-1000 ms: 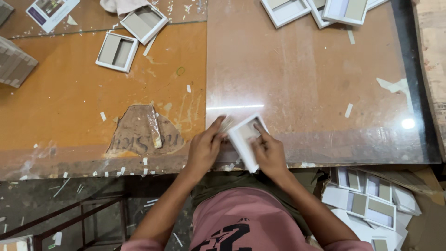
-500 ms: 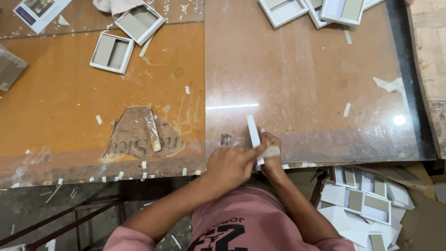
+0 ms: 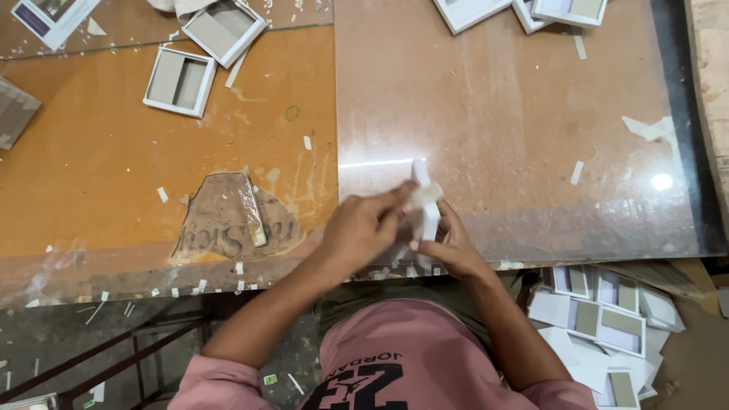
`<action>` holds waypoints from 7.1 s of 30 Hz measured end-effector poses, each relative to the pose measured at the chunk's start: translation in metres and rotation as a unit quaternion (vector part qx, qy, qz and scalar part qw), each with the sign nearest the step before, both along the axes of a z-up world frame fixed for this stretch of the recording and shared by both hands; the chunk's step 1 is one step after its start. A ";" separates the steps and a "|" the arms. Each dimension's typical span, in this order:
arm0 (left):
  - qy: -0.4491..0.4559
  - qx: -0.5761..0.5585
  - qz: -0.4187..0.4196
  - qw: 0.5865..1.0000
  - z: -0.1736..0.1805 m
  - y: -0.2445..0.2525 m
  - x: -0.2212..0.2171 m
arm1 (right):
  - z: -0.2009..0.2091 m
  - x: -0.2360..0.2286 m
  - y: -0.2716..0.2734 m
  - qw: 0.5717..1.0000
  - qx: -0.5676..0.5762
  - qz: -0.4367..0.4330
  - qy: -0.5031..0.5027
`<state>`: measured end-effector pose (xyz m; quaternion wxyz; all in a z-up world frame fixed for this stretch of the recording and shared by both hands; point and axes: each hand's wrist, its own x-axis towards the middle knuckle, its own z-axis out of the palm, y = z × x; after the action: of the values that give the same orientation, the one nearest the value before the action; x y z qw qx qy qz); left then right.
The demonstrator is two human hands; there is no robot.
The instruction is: The person assembles small white picture frames by inserting backing boards into frames and pressing them together. The person handles multiple frames one at a time, aligns the backing, and sets completed units aside on the table.
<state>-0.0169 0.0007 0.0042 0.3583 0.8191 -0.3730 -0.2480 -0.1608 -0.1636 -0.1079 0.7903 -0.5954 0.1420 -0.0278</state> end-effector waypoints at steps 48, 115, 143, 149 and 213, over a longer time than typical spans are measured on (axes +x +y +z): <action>-0.302 0.140 -0.082 0.939 0.015 -0.021 0.000 | -0.017 0.000 0.035 0.922 -0.341 -0.150 -0.108; -0.238 -0.047 -0.027 0.970 -0.109 0.021 -0.066 | 0.014 0.003 -0.001 0.837 -0.543 0.013 0.067; -0.179 -0.070 -0.310 0.931 -0.091 0.080 -0.023 | -0.023 -0.034 -0.023 0.850 -0.527 -0.015 -0.007; -0.230 -0.102 -0.192 0.948 -0.102 0.087 -0.008 | 0.024 -0.245 -0.068 0.816 -0.498 -0.240 0.169; -0.168 -0.130 -0.089 0.973 -0.018 -0.005 -0.048 | -0.047 -0.041 0.023 0.974 0.141 -0.130 -0.124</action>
<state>-0.0651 -0.0048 -0.0141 0.3706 0.7593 -0.5278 -0.0874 -0.2021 -0.1406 -0.1550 0.8671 -0.4467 0.1220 -0.1836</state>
